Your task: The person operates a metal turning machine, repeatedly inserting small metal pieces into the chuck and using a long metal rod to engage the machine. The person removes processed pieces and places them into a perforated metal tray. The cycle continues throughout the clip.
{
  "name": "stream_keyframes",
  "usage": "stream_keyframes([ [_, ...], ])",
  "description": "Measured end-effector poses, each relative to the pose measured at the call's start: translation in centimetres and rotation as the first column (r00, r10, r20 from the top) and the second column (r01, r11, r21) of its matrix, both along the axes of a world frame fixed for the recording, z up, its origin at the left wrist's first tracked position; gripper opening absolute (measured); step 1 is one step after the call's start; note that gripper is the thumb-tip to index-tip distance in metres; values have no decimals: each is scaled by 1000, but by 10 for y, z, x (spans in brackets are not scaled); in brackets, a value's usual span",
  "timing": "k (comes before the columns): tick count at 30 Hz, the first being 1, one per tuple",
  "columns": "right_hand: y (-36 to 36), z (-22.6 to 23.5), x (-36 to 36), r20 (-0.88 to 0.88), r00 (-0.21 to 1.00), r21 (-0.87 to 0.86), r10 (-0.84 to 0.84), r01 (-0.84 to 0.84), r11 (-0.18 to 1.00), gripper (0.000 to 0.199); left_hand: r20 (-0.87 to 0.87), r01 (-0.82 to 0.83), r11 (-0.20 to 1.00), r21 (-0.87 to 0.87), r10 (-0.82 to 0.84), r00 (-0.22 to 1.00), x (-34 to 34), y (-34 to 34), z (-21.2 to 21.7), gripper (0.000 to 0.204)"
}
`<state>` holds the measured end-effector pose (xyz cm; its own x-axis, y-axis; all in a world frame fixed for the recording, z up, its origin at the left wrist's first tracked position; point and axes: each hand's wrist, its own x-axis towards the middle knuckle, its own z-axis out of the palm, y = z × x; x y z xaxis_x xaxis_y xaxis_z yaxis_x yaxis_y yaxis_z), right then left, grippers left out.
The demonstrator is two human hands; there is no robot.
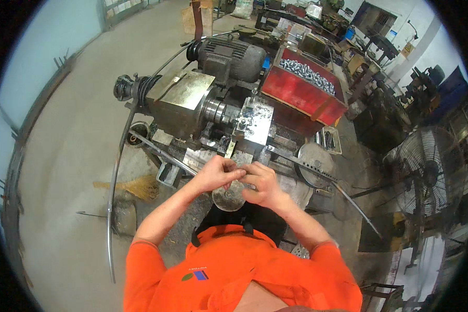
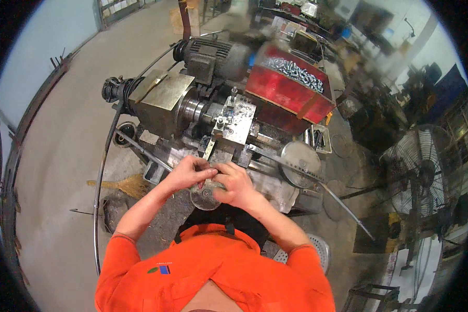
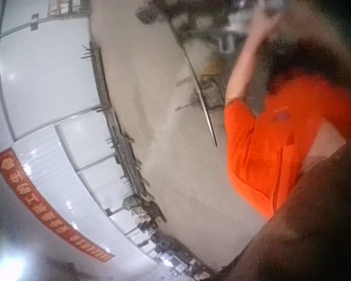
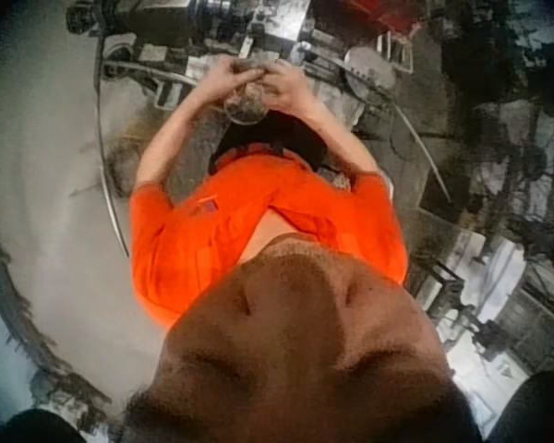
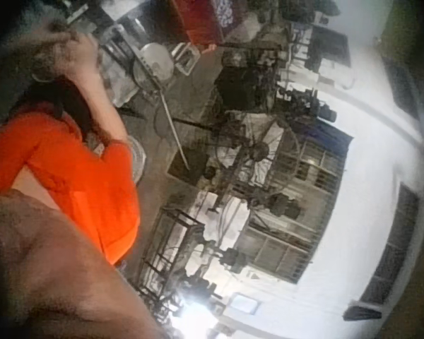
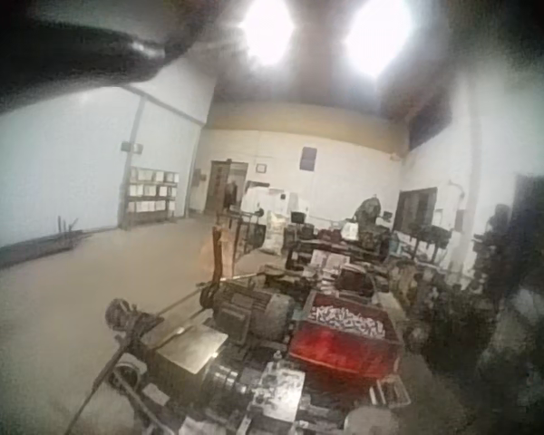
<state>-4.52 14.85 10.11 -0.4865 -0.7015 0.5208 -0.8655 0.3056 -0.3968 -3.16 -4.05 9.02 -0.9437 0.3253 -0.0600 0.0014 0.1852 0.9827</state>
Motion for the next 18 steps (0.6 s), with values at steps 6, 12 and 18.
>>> stream_keyframes([
  [6,-36,24,-38,-68,986,113,152,-144,983,19,54,-164,966,202,156,986,-8,-27,11,37],
  [12,-66,23,-63,-112,980,163,162,-143,976,17,135,-296,932,209,273,953,-15,-41,16,46],
  [18,-72,28,-62,-219,970,130,103,-76,989,18,149,-308,904,298,274,950,-25,-45,9,46],
])
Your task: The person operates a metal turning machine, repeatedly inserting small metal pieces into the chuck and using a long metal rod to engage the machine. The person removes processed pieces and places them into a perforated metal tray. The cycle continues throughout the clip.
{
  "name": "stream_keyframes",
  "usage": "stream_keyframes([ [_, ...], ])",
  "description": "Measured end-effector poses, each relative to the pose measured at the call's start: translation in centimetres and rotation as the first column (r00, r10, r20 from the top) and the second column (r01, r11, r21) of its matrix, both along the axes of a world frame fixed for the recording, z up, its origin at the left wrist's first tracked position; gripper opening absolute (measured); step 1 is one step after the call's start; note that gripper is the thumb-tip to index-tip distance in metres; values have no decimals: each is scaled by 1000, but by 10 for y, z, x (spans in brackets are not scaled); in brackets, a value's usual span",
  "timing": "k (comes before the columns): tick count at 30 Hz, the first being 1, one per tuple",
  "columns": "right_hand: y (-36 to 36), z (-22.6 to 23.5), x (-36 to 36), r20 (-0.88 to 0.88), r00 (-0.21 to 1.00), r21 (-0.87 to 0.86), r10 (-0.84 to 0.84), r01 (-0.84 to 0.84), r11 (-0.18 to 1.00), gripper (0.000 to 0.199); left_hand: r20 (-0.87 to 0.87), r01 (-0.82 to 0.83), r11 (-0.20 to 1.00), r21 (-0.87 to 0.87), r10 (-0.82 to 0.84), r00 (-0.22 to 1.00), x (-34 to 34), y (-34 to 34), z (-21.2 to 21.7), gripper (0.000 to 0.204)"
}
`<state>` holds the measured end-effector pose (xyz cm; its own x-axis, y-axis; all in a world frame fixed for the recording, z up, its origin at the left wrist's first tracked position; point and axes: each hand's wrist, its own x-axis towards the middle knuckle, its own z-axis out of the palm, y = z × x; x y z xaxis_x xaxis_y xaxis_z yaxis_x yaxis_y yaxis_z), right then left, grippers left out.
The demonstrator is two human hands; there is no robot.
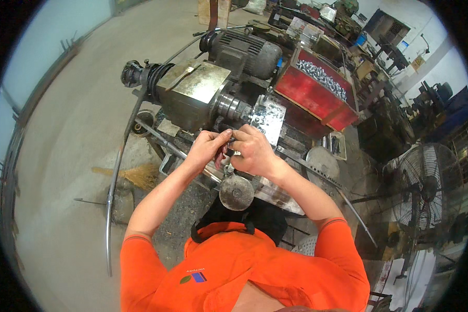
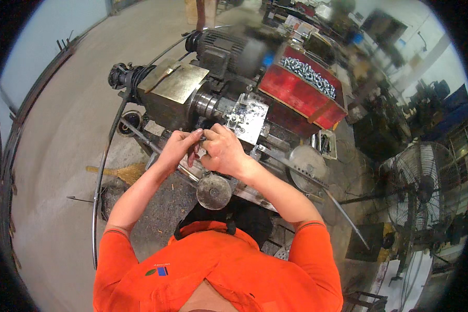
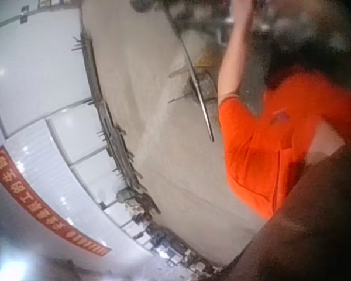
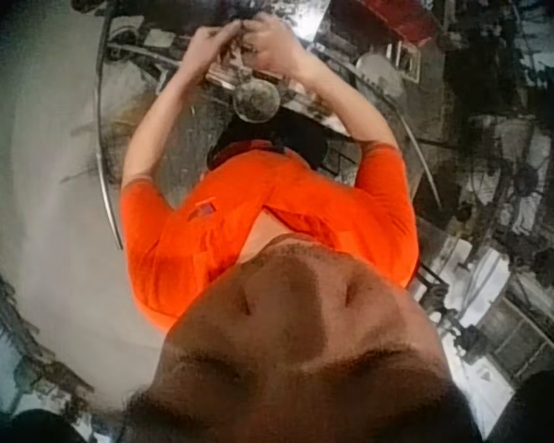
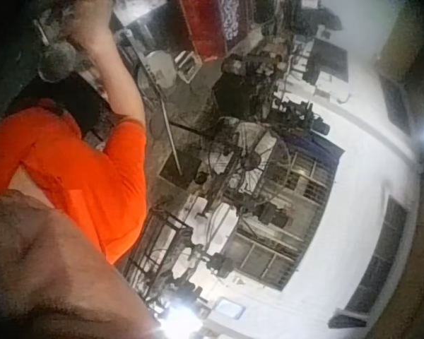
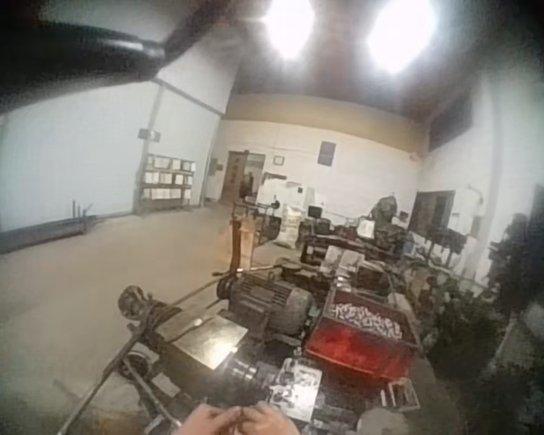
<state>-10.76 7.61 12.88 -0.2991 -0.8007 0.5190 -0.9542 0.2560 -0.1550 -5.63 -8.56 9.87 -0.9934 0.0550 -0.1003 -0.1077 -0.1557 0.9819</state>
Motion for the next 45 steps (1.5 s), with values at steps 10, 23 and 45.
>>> stream_keyframes([
  [10,19,6,-8,126,990,-125,60,-44,991,24,12,-28,994,110,26,1000,-13,9,2,46],
  [23,25,2,-6,316,946,-68,71,-52,996,26,21,61,998,-11,-61,998,-15,14,2,49],
  [45,-3,-37,-109,70,892,398,-447,386,832,24,-234,-423,561,-711,378,896,80,-171,3,22],
])
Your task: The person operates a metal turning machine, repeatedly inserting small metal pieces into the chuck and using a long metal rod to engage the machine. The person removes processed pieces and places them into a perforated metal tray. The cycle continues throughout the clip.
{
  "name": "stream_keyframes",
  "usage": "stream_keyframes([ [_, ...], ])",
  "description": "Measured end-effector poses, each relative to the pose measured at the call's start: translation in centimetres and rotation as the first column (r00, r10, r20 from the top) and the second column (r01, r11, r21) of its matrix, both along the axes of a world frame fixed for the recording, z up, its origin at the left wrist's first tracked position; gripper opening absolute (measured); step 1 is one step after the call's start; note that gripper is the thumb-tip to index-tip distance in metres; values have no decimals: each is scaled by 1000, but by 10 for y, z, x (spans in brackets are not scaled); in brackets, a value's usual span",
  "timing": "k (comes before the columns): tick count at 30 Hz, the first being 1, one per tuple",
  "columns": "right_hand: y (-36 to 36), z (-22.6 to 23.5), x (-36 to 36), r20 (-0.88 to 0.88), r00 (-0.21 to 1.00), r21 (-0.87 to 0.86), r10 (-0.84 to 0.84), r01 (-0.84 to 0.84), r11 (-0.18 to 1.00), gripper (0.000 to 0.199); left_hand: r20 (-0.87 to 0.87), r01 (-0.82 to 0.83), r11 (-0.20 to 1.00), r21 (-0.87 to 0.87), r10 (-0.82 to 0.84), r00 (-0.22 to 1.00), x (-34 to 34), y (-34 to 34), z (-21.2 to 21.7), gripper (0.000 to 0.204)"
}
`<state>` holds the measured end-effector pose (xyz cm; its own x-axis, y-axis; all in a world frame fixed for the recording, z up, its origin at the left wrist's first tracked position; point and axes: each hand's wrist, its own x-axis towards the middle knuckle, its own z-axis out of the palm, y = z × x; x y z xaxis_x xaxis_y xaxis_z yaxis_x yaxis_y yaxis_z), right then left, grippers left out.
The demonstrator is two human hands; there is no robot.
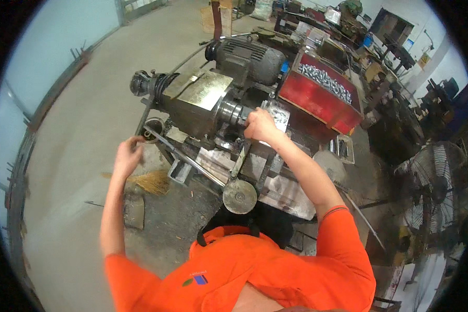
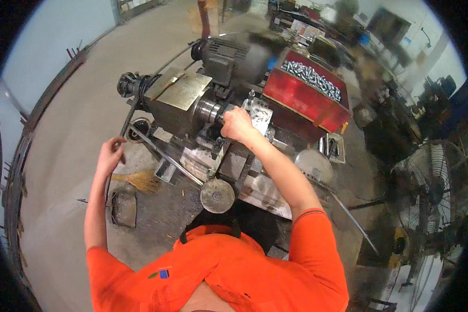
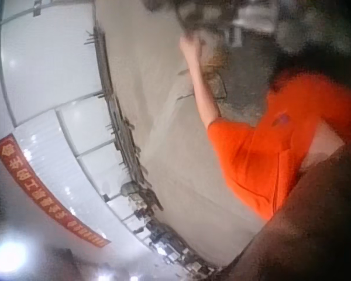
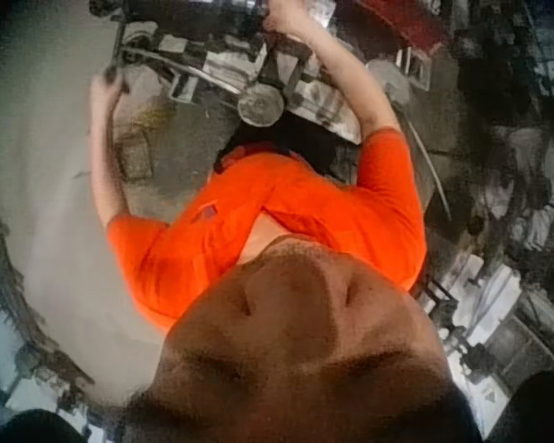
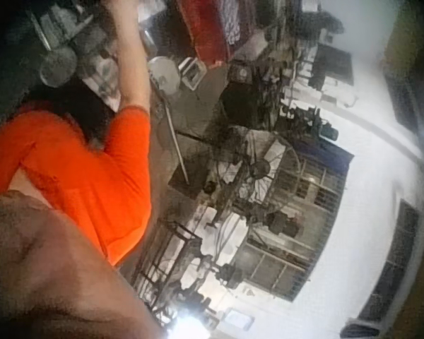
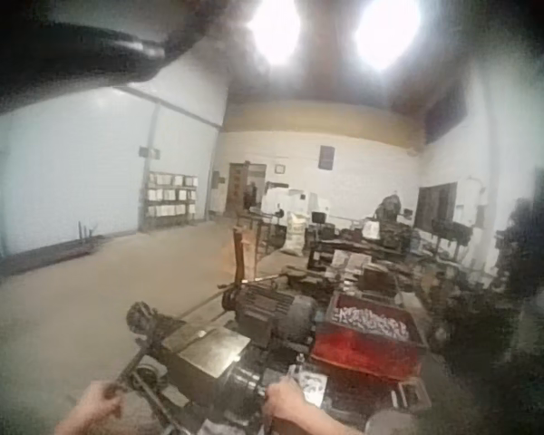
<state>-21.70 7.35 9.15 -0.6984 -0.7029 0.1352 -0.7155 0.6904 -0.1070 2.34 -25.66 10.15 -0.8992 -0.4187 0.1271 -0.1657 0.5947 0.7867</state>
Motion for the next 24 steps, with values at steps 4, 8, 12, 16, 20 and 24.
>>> stream_keyframes([
  [4,-16,-6,-14,154,988,-120,17,2,993,23,157,-128,794,-594,271,950,88,-66,-34,32],
  [8,-21,-17,-26,130,990,-164,50,-29,986,23,389,-145,929,-340,280,878,138,-46,-40,42],
  [12,-25,-11,-28,140,987,-115,75,-59,992,24,428,-202,956,-214,277,860,143,-25,-51,38],
  [16,-36,4,-17,159,987,-7,16,-15,1000,26,339,-206,830,-518,420,842,144,-39,-93,23],
  [20,-23,0,-18,161,986,-38,34,-29,999,20,445,-72,747,-661,467,764,132,-58,-88,16],
  [24,-31,-2,-14,125,990,-99,63,-51,994,23,248,18,436,-900,477,843,153,-206,-100,12],
])
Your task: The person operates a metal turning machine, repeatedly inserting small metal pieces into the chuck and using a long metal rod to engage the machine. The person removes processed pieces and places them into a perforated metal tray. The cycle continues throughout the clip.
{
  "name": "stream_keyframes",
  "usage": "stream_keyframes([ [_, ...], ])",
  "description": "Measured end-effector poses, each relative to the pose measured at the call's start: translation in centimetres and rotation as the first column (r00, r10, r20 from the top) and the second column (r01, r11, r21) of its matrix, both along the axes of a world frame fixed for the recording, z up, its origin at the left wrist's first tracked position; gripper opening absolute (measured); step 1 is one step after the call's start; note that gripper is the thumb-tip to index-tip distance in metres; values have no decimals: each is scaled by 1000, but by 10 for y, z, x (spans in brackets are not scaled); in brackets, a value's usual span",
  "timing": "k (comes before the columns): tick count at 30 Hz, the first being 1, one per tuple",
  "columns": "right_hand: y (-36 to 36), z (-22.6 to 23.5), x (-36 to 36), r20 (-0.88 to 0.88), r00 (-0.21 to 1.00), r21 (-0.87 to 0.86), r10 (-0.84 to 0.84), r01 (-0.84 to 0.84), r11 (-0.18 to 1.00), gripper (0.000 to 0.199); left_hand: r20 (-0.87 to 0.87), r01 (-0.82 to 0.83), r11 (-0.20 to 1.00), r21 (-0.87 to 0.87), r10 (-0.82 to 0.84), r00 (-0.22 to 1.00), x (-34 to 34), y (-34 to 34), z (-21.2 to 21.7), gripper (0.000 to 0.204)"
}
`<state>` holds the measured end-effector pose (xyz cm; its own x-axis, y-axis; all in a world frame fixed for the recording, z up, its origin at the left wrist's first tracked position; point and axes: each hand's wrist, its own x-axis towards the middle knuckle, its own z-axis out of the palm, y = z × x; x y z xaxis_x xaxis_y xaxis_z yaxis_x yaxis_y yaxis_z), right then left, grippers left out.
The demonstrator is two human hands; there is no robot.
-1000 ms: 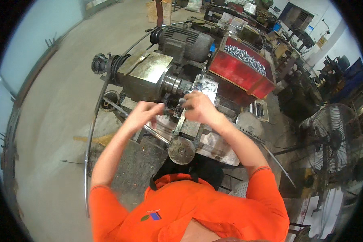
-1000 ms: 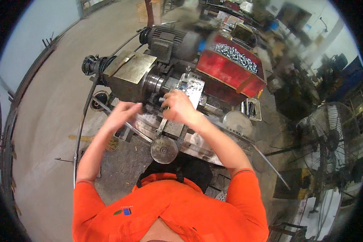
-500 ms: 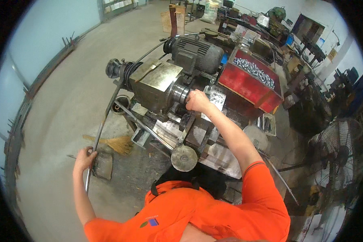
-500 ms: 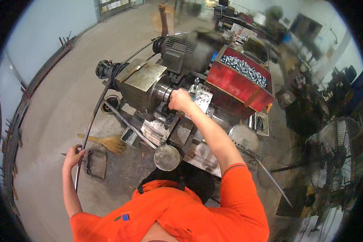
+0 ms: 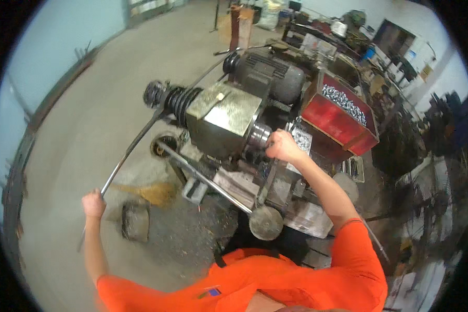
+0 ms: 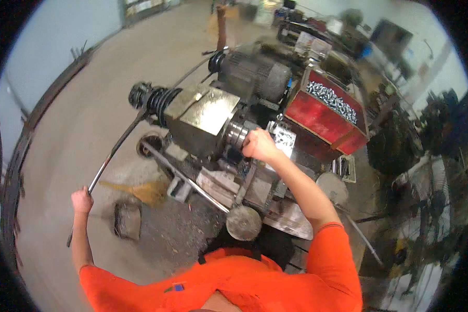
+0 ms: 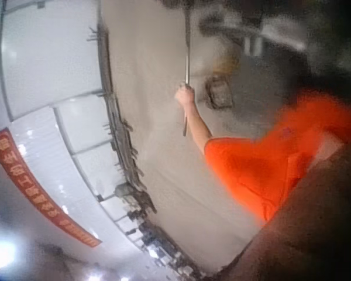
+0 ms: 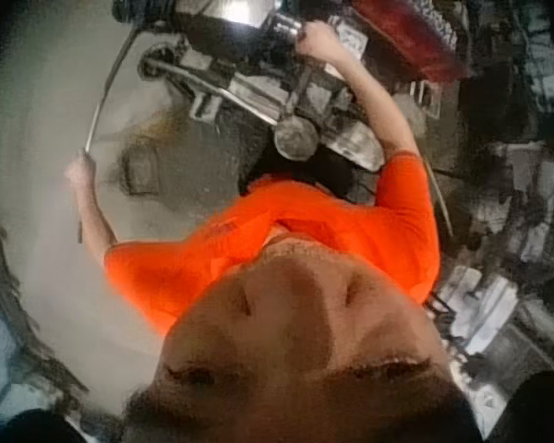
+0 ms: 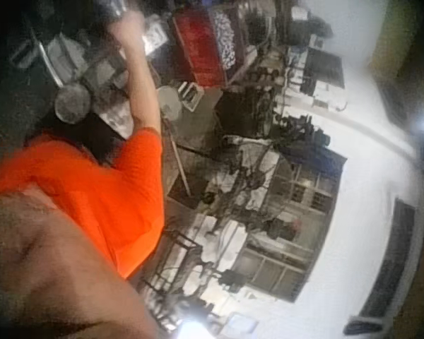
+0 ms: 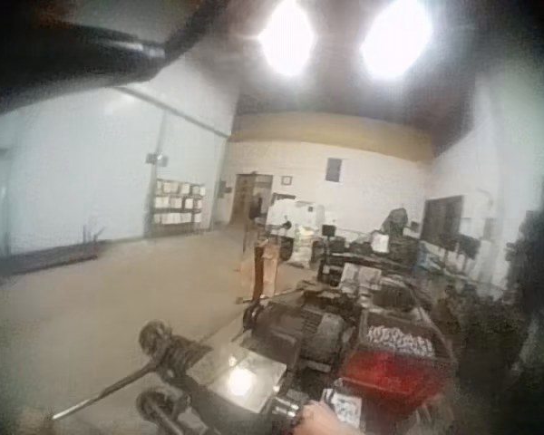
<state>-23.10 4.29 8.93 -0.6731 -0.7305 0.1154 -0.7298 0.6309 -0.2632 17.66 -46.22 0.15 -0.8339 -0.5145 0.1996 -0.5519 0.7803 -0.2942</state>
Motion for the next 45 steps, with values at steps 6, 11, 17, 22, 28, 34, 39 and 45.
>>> stream_keyframes([
  [6,10,-1,-7,61,996,31,-67,66,997,22,-53,60,993,-97,-65,996,-31,-55,-12,9],
  [11,35,18,27,-246,969,-197,23,-73,978,29,-604,109,994,7,-83,792,-81,2,-13,25],
  [17,149,36,91,68,978,-368,-197,208,906,35,-127,24,453,891,199,972,-143,105,-207,46],
  [22,268,27,145,225,764,-232,-605,645,728,36,224,329,851,410,-444,868,-205,203,-157,32],
  [28,420,-45,164,30,469,15,-883,883,469,53,280,182,902,392,-305,910,-221,177,-139,24],
  [34,579,-130,193,-190,188,507,-964,859,68,59,-193,163,528,833,2,981,-204,148,-94,47],
  [39,569,-143,215,-296,131,384,-946,923,8,32,-323,332,57,942,429,843,-234,192,-38,52],
  [45,459,-159,333,19,195,216,-981,957,195,35,-490,544,132,829,642,590,-260,214,-75,30],
])
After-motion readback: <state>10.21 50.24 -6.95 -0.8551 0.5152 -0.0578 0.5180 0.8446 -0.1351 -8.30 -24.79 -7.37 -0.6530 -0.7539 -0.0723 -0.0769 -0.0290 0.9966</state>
